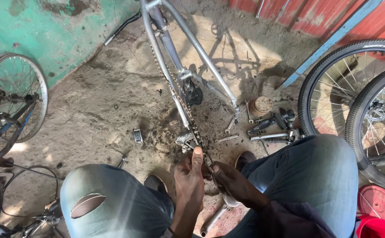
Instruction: The person sits on the ground and uses a wrench to loosen and remove a bolt from the bicycle's rear derailleur. They detach the derailleur from the frame, manipulate the chain, and handle the removed component with both hands.
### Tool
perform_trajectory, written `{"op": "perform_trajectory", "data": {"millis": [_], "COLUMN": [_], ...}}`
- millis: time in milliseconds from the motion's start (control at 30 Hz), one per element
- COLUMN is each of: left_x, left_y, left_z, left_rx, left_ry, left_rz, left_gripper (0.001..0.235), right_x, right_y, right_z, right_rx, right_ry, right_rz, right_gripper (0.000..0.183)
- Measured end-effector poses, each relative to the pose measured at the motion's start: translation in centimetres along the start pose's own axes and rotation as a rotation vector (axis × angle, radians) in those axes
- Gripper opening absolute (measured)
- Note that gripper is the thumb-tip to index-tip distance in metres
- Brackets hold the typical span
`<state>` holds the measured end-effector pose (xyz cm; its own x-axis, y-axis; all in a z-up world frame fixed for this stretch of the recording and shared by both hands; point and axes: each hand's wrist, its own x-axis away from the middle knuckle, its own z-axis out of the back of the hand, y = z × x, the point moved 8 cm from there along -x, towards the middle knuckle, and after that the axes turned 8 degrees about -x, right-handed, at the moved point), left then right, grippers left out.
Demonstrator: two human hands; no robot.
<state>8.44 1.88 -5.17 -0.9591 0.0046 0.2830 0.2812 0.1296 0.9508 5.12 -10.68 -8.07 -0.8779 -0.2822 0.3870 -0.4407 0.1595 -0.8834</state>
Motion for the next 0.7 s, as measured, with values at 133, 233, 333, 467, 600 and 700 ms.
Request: {"op": "perform_trajectory", "data": {"millis": [133,233,333,467,600,700], "left_x": [0.0,0.5,0.9,1.1,1.2,1.2], "left_y": [-0.1,0.6,2.8,3.4,1.6,0.4], "left_z": [0.2,0.6,0.6,0.2,0.4,0.5], "left_rx": [0.068,0.191,-0.25,-0.092,0.032,0.006], "left_ry": [0.04,0.064,0.042,-0.029,0.007,0.023], "left_rz": [0.02,-0.065,-0.023,-0.058,0.072,0.146], "left_gripper": [0.03,0.046,0.04,0.032,0.034,0.043], "right_x": [0.2,0.8,2.2,3.0,1.5,0.0], "right_y": [-2.5,-3.0,-4.1,-4.0,-2.9,-2.4], "right_z": [-0.6,0.0,0.4,0.0,0.8,1.1], "right_rx": [0.319,0.362,0.507,0.378,0.551,0.554], "right_ry": [0.06,0.011,0.014,-0.021,0.109,0.161], "right_rz": [0.156,0.233,0.19,0.21,0.242,0.296], "right_gripper": [0.023,0.023,0.011,0.015,0.018,0.024]}}
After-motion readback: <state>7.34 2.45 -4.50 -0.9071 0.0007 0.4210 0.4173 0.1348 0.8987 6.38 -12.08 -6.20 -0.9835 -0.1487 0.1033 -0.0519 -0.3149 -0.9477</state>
